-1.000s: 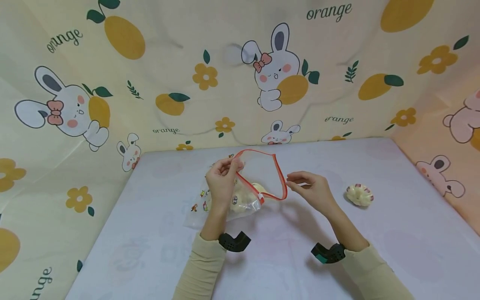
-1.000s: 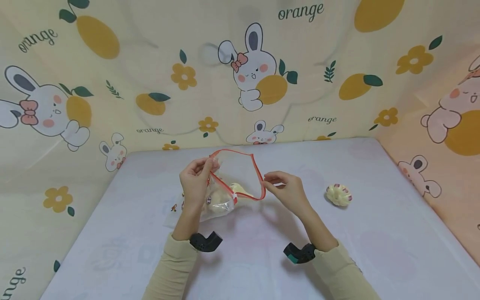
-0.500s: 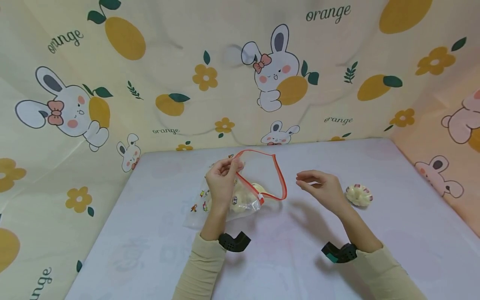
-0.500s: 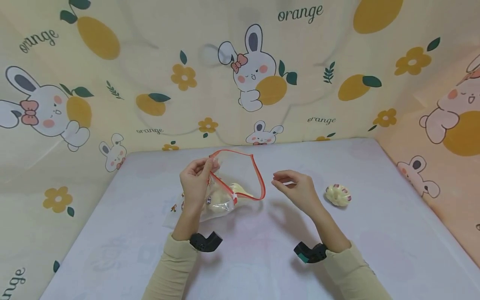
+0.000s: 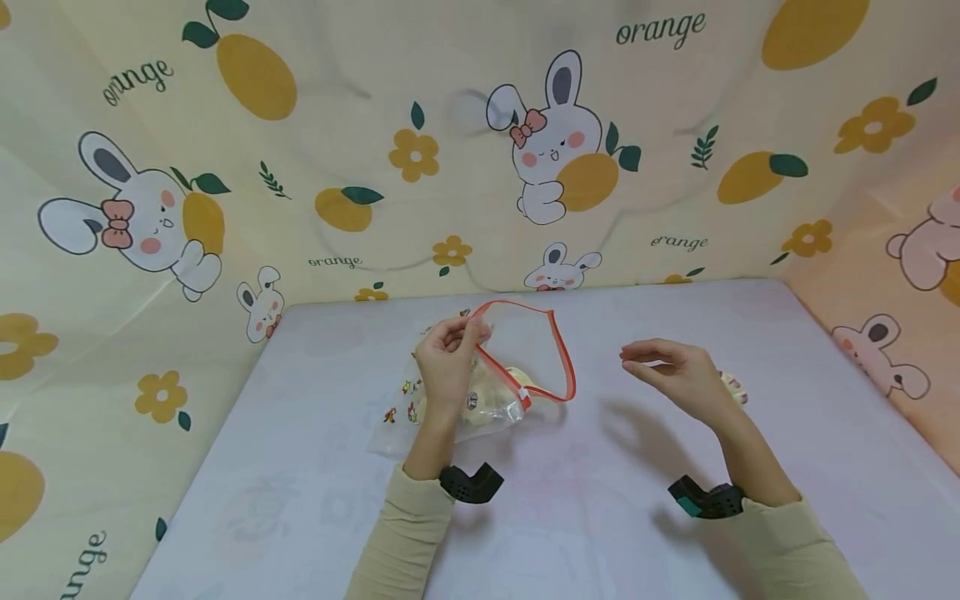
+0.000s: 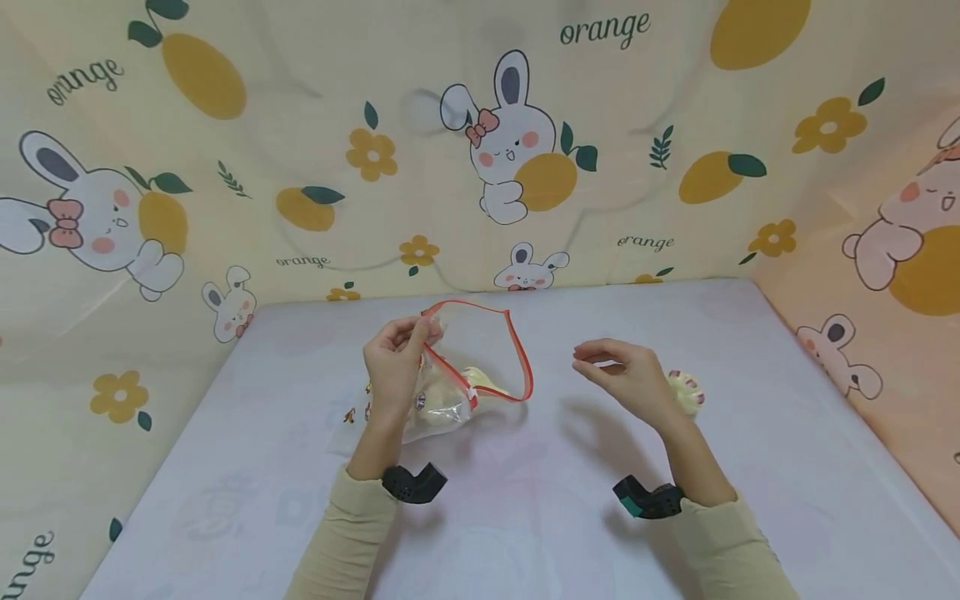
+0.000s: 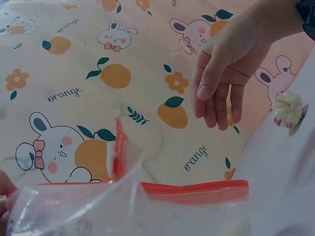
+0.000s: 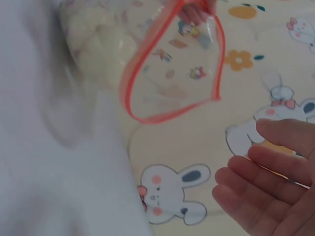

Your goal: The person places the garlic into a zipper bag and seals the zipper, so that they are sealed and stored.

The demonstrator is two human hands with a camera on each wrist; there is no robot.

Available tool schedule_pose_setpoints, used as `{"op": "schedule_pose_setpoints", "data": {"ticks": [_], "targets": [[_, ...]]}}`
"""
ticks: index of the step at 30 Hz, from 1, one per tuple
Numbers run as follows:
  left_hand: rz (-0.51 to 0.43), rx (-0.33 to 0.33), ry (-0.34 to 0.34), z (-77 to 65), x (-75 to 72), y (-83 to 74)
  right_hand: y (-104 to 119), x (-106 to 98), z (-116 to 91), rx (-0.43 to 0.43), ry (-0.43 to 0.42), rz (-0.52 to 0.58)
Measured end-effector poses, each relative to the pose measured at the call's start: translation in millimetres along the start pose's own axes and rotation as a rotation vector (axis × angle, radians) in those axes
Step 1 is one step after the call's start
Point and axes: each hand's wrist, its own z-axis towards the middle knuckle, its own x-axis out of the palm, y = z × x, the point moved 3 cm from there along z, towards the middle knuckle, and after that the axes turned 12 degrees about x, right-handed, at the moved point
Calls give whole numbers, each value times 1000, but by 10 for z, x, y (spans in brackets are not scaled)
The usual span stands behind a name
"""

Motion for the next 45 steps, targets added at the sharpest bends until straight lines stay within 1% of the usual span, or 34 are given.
{"op": "schedule_pose_setpoints", "data": {"ticks": [7, 12, 15, 20, 23, 28, 34, 39, 45], "targets": [[9, -8, 2, -7, 1, -22, -105, -133, 1, -22, -2, -1], [11, -9, -7, -6, 1, -25, -196, -223, 14, 12, 16, -14], [13, -9, -10, -7, 2, -28, -252, -283, 18, 23, 26, 12], [11, -4, -7, -10, 11, -29, -351, -385, 26, -8, 25, 66], [12, 5, -3, -12, 12, -32, -408, -422, 39, -15, 37, 65], [18, -1, 4, -16, 15, -23, -506, -480, 54, 40, 56, 44], [19, -10, 9, -16, 21, -15, -623, -590, 38, 112, 12, 35], [26, -11, 16, -21, 22, -11, -711, -647, 41, 153, 11, 15], [29, -14, 16, -26, 20, -5, -790, -713, 41, 182, 9, -17]]}}
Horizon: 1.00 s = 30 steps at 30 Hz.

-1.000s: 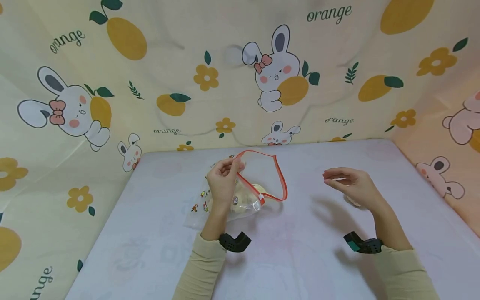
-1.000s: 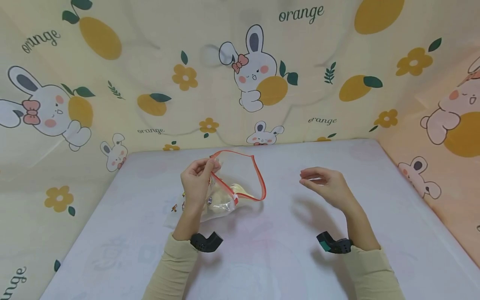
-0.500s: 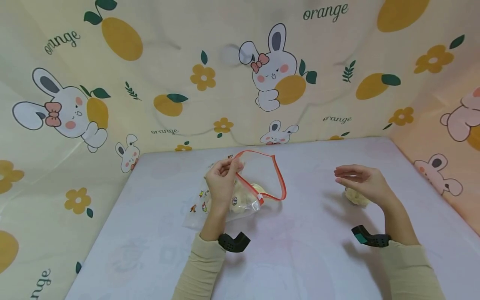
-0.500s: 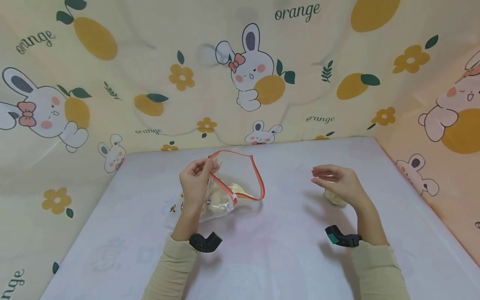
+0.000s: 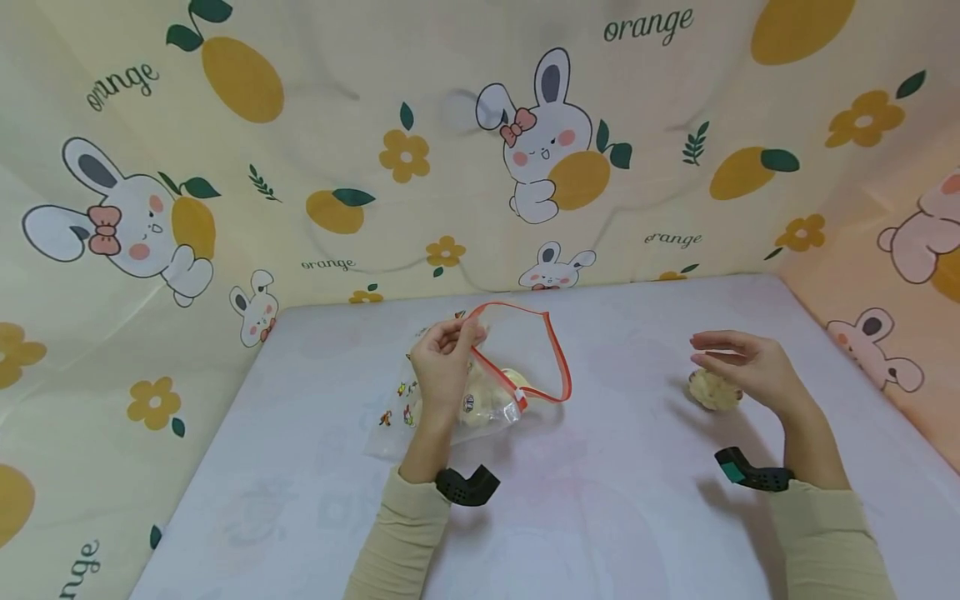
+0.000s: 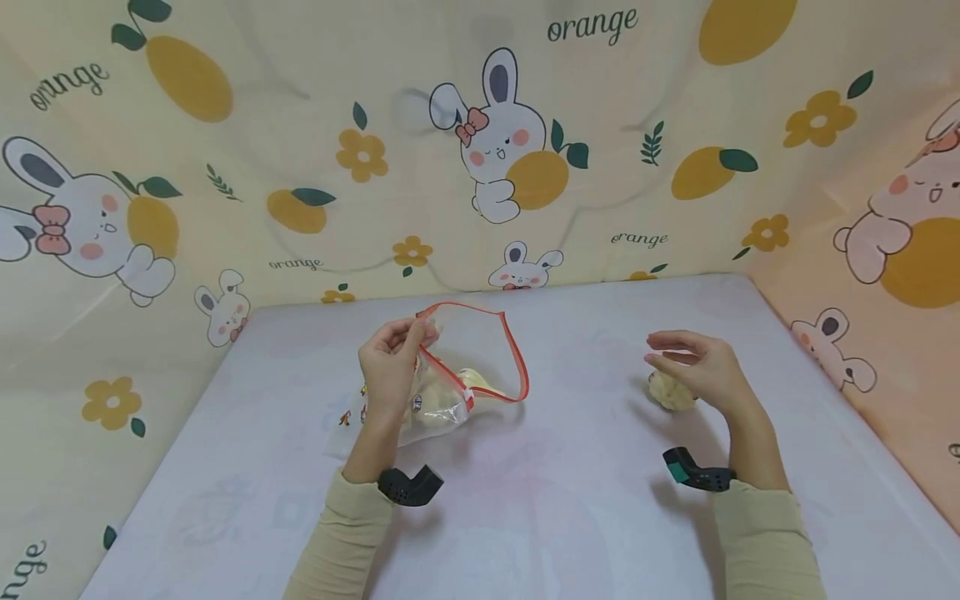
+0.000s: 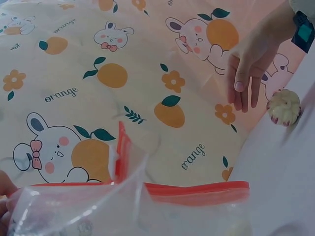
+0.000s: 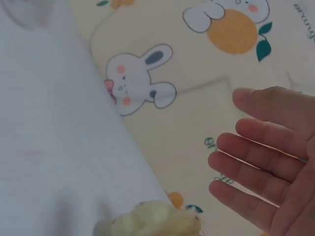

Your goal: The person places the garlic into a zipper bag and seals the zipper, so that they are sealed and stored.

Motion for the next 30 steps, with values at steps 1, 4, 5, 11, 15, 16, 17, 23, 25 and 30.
{"op": "schedule_pose_setpoints", "data": {"ticks": [1, 4, 5, 11, 15, 16, 17, 23, 25, 30], "targets": [[-2, 1, 1, 0, 0, -2, -13, -14, -1, 1, -1, 2], [-3, 8, 1, -3, 4, -6, -52, -53, -4, 4, 2, 17], [-2, 11, 2, -4, 5, -8, -67, -63, -5, 6, 6, 20], [-19, 18, 6, -4, 16, -5, -151, -90, 2, -1, 8, 23], [-10, 18, 7, -3, 15, 2, -191, -90, 12, -41, 9, 25], [-8, 18, 8, -4, 15, 2, -203, -90, 15, -46, 11, 23], [-6, 19, 8, -4, 14, 3, -216, -92, 18, -47, 14, 16], [2, 13, 8, -5, 19, 8, -292, -106, 30, 10, 44, -65], [0, 9, 9, -4, 20, 11, -314, -107, 34, 37, 57, -98], [-1, 7, 8, -5, 23, 17, -377, -98, 39, 72, 115, -133]]}}
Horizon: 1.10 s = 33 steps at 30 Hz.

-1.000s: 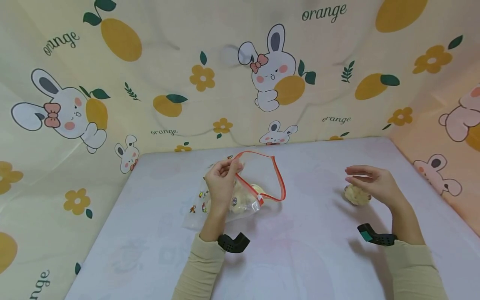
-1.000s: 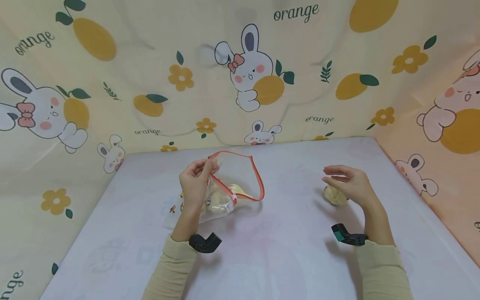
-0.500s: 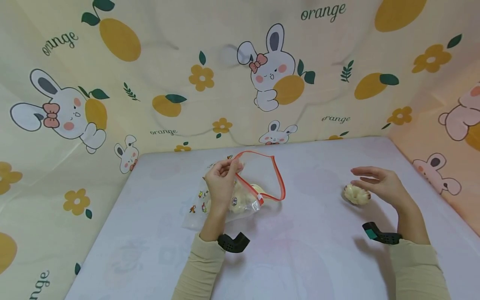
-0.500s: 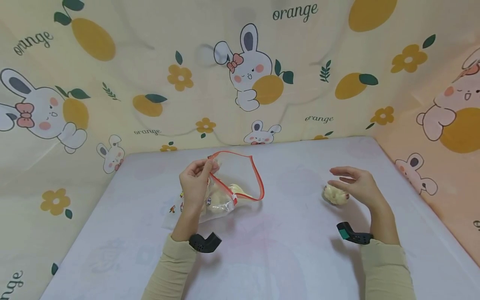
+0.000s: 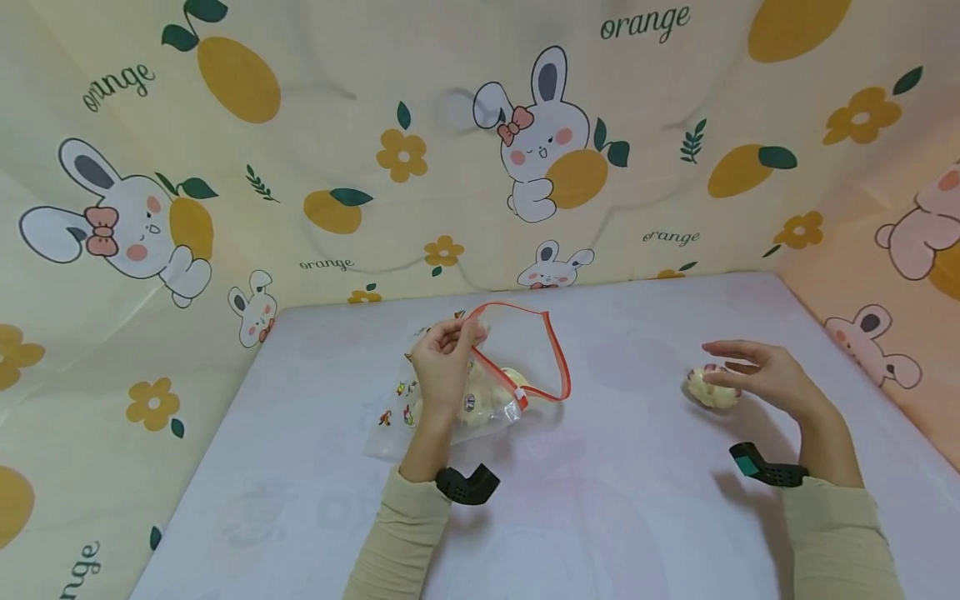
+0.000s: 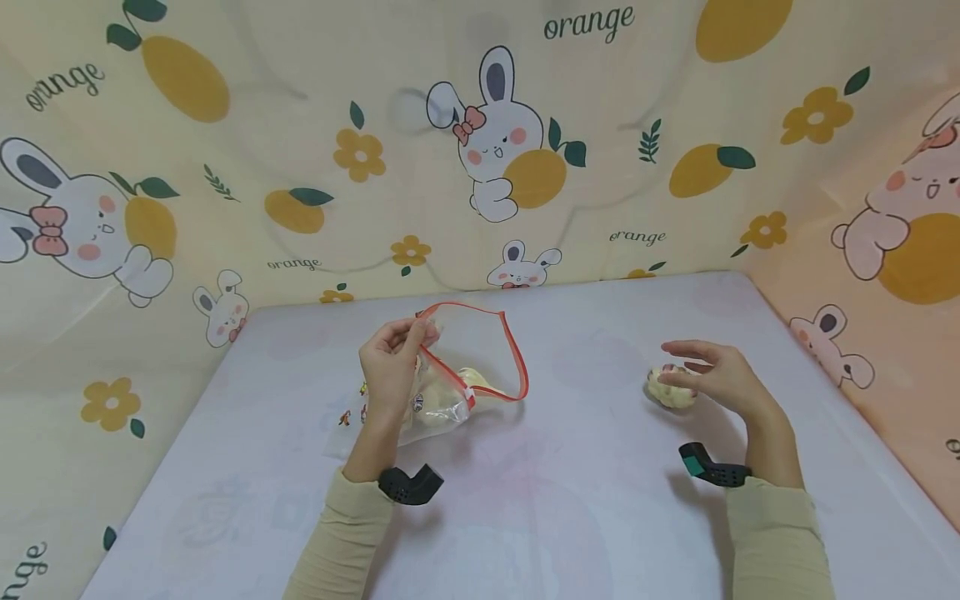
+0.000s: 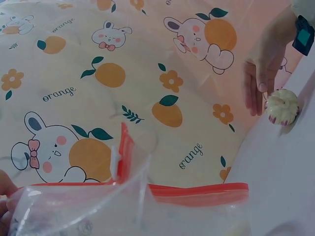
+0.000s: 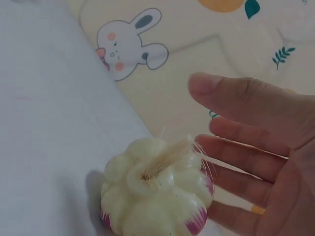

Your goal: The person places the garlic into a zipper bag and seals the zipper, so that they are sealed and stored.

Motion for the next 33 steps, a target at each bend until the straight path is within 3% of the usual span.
{"op": "schedule_pose_setpoints", "data": {"ticks": [15, 26, 33], "targets": [[-26, 9, -2, -3, -2, -1, -212, 21, 51, 13, 79, -54], [-14, 4, -6, -4, 1, 2, -289, 57, 71, 34, 96, -33], [-18, 0, -3, -5, 6, 14, -283, 56, 55, 0, 74, -17]]}}
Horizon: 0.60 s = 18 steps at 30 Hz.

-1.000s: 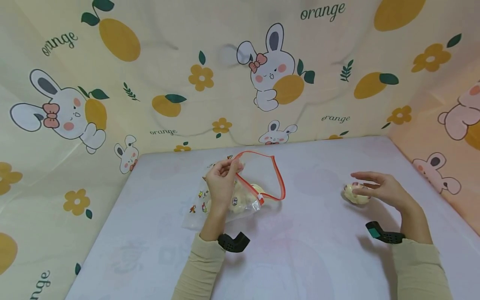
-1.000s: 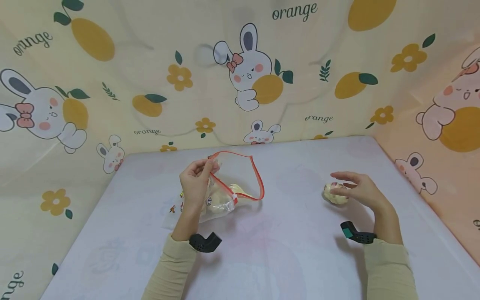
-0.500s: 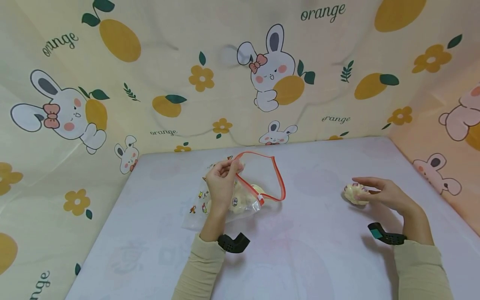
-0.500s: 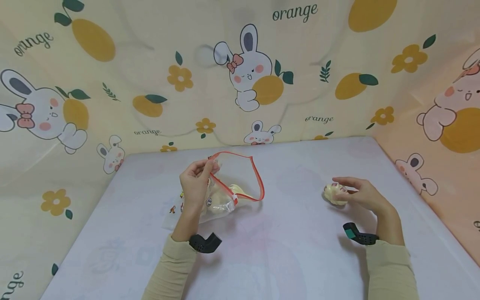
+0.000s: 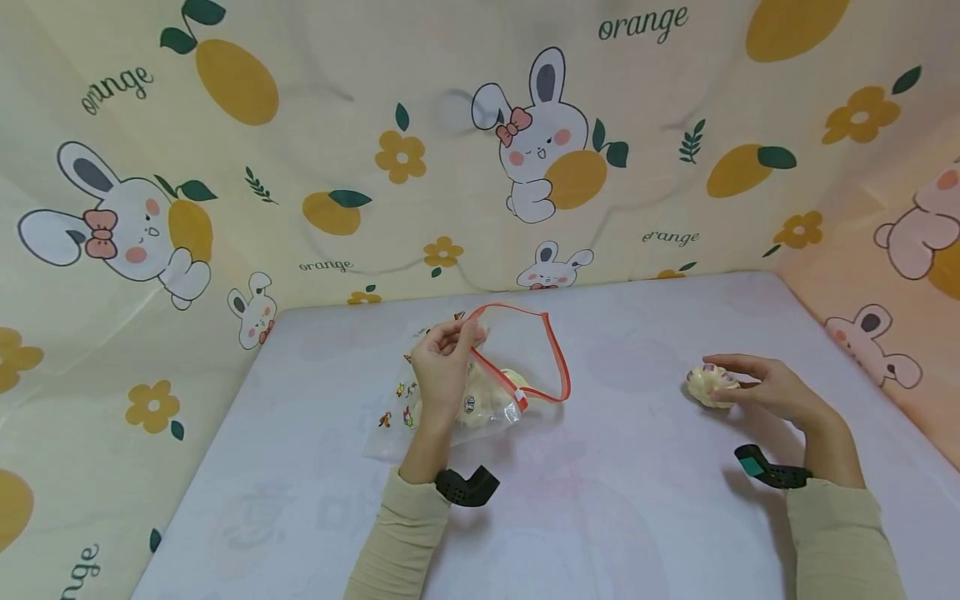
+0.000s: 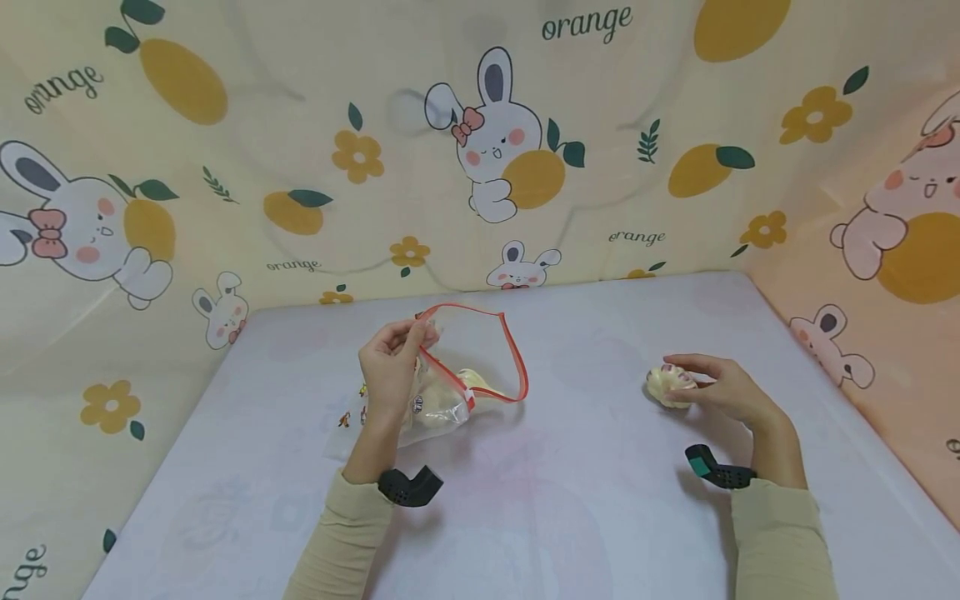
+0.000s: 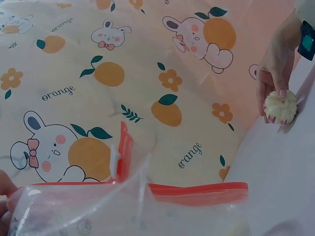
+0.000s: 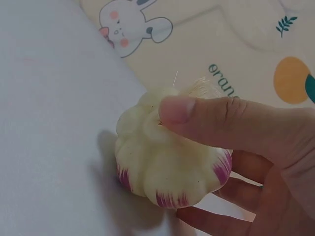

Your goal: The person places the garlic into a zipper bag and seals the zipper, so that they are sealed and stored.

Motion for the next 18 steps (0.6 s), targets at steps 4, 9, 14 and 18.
{"op": "schedule_pose_setpoints", "data": {"ticks": [4, 9, 14, 18], "targets": [[11, 2, -1, 2, -10, 3, -4, -1, 5, -6, 0, 1], [14, 4, 6, -2, -8, 0, -13, 1, 15, -26, -9, 9], [11, 3, 10, -3, -7, -13, -8, 11, 20, -31, -26, 21], [11, 8, 12, -2, -11, -14, -2, 15, 24, 2, -9, 45]]}}
